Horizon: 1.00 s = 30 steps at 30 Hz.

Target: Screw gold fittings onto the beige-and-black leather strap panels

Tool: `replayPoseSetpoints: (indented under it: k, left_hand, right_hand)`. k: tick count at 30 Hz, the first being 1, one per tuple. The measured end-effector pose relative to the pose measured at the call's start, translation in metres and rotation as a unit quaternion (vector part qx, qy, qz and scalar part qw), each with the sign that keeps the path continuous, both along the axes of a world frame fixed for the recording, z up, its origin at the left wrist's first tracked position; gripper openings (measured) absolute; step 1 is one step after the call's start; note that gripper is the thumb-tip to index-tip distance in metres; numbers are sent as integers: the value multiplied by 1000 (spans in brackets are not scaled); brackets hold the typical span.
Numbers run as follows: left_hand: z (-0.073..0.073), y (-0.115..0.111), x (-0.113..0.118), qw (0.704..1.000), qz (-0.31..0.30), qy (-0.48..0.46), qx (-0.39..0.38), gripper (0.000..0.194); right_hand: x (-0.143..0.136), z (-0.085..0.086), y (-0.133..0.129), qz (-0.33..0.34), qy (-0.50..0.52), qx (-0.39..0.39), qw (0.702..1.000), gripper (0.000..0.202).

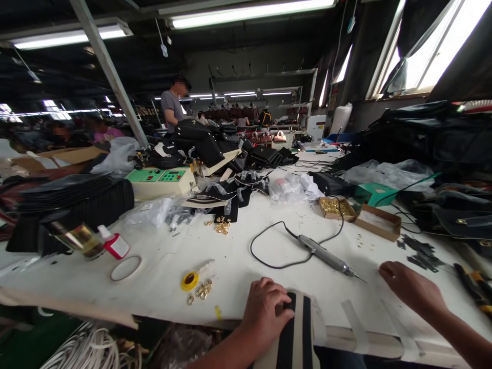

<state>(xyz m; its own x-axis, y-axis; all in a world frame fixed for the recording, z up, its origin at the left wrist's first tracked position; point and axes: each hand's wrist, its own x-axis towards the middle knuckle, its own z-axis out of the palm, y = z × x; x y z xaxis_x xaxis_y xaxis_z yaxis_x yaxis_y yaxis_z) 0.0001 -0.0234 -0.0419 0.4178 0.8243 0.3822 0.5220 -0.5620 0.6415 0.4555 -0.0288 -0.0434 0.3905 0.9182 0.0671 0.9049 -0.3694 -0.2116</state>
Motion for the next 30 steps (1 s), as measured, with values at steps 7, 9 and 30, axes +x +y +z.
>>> replayPoseSetpoints:
  k: [7, 9, 30]
  left_hand:
    - [22, -4, 1, 997, -27, 69, -24, 19]
    - [22, -2, 2, 996, -28, 80, -31, 21]
    - [15, 1, 0, 992, -54, 104, -37, 19]
  right_hand:
    - [-56, 52, -20, -38, 161, 23, 986, 38]
    - [-98, 65, -27, 10, 286, 33, 958, 42]
    - [-256, 39, -27, 257, 296, -44, 919, 19]
